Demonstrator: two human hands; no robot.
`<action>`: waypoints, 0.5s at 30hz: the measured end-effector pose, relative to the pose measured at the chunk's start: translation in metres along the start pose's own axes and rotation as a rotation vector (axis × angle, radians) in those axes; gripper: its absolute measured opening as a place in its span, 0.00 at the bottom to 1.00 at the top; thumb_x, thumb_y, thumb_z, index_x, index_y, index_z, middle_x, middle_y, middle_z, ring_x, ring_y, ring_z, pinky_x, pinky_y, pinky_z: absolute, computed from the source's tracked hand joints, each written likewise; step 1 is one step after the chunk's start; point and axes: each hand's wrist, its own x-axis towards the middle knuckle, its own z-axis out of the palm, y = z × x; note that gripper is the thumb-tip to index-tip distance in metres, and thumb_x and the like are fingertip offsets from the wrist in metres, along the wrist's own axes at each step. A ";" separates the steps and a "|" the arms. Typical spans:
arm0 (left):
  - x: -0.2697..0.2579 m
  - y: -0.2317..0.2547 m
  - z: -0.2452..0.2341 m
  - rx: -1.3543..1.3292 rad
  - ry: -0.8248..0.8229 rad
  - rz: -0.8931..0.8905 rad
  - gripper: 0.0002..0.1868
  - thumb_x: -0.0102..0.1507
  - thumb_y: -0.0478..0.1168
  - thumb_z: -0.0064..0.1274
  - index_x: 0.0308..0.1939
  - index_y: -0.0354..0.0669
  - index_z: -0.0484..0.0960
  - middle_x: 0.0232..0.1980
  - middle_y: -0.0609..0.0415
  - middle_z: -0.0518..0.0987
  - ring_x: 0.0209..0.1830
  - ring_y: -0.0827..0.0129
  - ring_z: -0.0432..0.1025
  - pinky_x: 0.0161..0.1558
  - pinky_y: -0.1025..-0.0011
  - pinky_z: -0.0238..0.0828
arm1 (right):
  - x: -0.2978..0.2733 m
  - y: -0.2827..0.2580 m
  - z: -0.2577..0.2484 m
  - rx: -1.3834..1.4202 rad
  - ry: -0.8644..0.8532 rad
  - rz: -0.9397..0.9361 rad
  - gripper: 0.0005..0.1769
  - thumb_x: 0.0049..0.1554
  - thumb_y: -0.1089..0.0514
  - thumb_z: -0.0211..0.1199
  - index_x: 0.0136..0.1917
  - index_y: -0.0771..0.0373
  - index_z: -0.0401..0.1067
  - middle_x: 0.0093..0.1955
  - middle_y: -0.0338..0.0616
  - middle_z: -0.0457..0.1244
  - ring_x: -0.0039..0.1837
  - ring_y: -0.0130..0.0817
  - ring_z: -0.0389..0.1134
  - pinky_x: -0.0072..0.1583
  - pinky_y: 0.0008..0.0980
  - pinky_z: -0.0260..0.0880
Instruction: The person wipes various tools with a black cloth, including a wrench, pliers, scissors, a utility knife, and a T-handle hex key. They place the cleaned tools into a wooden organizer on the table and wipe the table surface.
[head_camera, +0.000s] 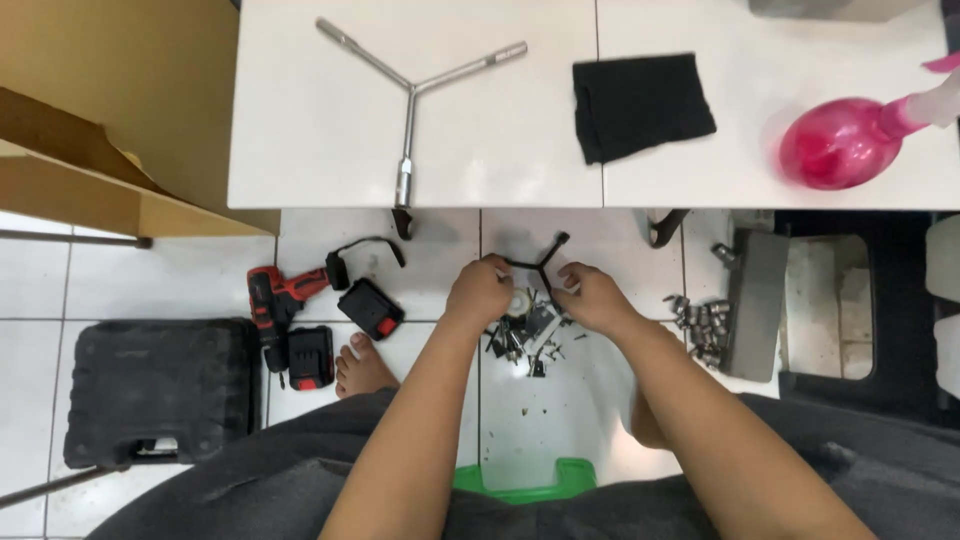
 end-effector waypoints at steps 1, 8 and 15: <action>0.006 -0.018 0.017 -0.005 -0.017 -0.016 0.21 0.63 0.44 0.44 0.58 0.42 0.79 0.50 0.39 0.80 0.50 0.52 0.78 0.44 0.60 0.79 | 0.001 0.011 0.011 0.001 -0.016 0.017 0.29 0.56 0.48 0.63 0.66 0.66 0.69 0.57 0.59 0.66 0.61 0.52 0.69 0.58 0.47 0.73; 0.027 -0.024 0.044 0.574 -0.060 -0.023 0.35 0.62 0.33 0.46 0.75 0.42 0.61 0.73 0.42 0.63 0.68 0.48 0.65 0.60 0.53 0.71 | 0.033 0.039 0.056 -0.146 0.030 0.052 0.27 0.63 0.53 0.51 0.71 0.69 0.64 0.63 0.63 0.63 0.68 0.56 0.64 0.65 0.50 0.69; 0.059 -0.017 0.052 0.593 -0.197 -0.086 0.41 0.65 0.34 0.46 0.81 0.51 0.47 0.82 0.51 0.50 0.76 0.51 0.56 0.69 0.53 0.64 | 0.056 0.064 0.074 -0.375 -0.004 0.011 0.24 0.64 0.50 0.49 0.65 0.65 0.71 0.54 0.57 0.69 0.60 0.52 0.69 0.61 0.51 0.71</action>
